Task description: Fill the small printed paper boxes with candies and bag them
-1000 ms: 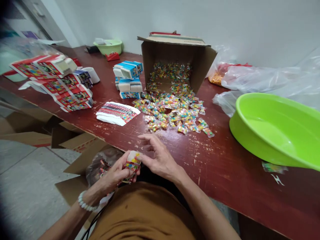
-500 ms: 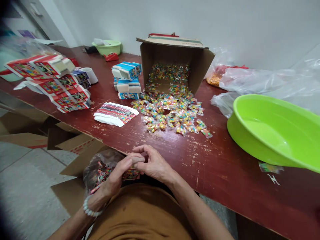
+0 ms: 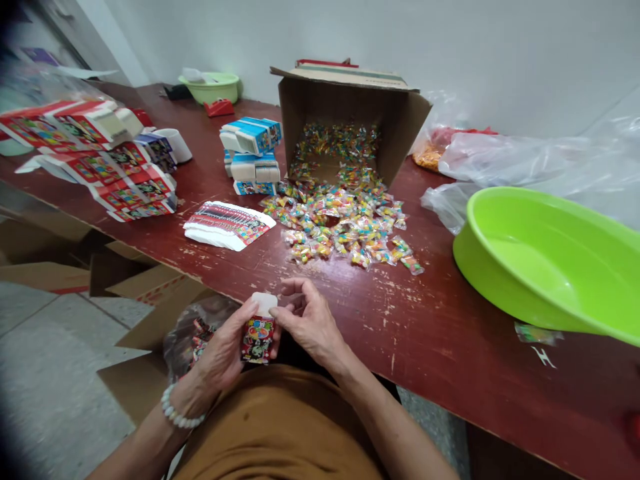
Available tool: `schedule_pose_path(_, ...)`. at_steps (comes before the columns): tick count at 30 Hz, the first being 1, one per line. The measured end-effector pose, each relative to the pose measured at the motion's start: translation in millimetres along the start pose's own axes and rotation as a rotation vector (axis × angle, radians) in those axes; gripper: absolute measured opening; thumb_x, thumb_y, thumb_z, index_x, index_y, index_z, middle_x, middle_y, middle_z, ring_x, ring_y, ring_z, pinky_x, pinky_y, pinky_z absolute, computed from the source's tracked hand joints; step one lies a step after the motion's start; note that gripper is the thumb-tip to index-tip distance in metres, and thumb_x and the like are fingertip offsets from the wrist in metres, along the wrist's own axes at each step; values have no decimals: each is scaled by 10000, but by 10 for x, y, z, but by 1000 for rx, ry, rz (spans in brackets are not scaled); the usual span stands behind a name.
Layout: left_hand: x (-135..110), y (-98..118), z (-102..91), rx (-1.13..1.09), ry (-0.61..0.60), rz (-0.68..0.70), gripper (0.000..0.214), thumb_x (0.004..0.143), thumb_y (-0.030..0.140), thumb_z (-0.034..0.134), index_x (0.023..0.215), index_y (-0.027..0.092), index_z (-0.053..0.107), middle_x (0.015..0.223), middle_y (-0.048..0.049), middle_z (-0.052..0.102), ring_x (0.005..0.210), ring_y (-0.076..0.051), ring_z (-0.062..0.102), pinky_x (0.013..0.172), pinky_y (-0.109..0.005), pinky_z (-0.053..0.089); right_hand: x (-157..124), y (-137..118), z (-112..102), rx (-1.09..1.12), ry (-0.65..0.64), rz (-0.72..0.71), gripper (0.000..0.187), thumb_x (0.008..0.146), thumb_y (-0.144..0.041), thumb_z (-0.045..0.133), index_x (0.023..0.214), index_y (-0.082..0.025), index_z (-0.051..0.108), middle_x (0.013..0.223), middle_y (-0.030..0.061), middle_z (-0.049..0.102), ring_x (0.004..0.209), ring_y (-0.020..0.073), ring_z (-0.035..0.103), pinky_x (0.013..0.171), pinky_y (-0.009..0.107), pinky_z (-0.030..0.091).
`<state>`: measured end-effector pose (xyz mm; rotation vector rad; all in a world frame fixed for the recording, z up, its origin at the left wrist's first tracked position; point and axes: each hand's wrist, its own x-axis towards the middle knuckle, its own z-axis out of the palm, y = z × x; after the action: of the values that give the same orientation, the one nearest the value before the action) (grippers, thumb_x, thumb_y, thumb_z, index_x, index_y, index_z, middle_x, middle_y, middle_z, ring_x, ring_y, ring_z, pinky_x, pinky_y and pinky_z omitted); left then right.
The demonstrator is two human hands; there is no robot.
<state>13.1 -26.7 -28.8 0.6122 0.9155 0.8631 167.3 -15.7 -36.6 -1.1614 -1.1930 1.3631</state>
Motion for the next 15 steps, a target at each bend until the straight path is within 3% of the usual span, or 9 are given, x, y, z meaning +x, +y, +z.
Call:
schedule_pose_path(3,-5,-22,8,71,20,73,419,829,479,627,1123,196,531,721,-10,658,556,-146,612,478,-240,518,20,34,-5,41,-116,21,320,760,-259,700,1063,-210,609,969,28,637,653,96,576,606,240,495)
schedule_pose_path(6,-19,1,14,67,7,51,437,842,506,613,1158,227,497,729,-3,660,565,-155,630,480,-243,520,-11,9,-19,2,-125,-103,132,823,-274,625,914,-197,679,946,43,652,614,105,587,552,246,492)
schedule_pose_path(9,-31,65,18,-45,-89,-87,524,865,630,493,1203,231,482,713,-12,660,520,-171,639,471,-277,524,-71,-72,-56,-75,-164,-185,145,867,-266,582,900,-202,708,862,39,683,591,119,610,561,262,501)
schedule_pose_path(11,-33,94,27,-81,-114,-140,572,866,670,438,1219,223,489,706,-18,662,475,-175,628,443,-287,514,-100,-122,-84,-157,-251,-225,168,885,-277,580,930,-204,724,907,60,711,732,163,662,677,301,530)
schedule_pose_path(13,-25,91,39,-57,-82,-127,555,878,642,449,1236,221,504,714,-21,672,455,-167,617,424,-276,502,-106,-141,-94,-238,-265,-238,174,888,-309,599,923,-201,731,954,74,722,816,182,666,737,318,530)
schedule_pose_path(15,-6,53,43,-15,-33,-65,522,891,599,473,1242,217,533,743,-25,683,482,-152,617,434,-254,498,-84,-125,-79,-263,-212,-191,177,871,-346,635,893,-193,722,903,64,727,709,157,644,663,293,524)
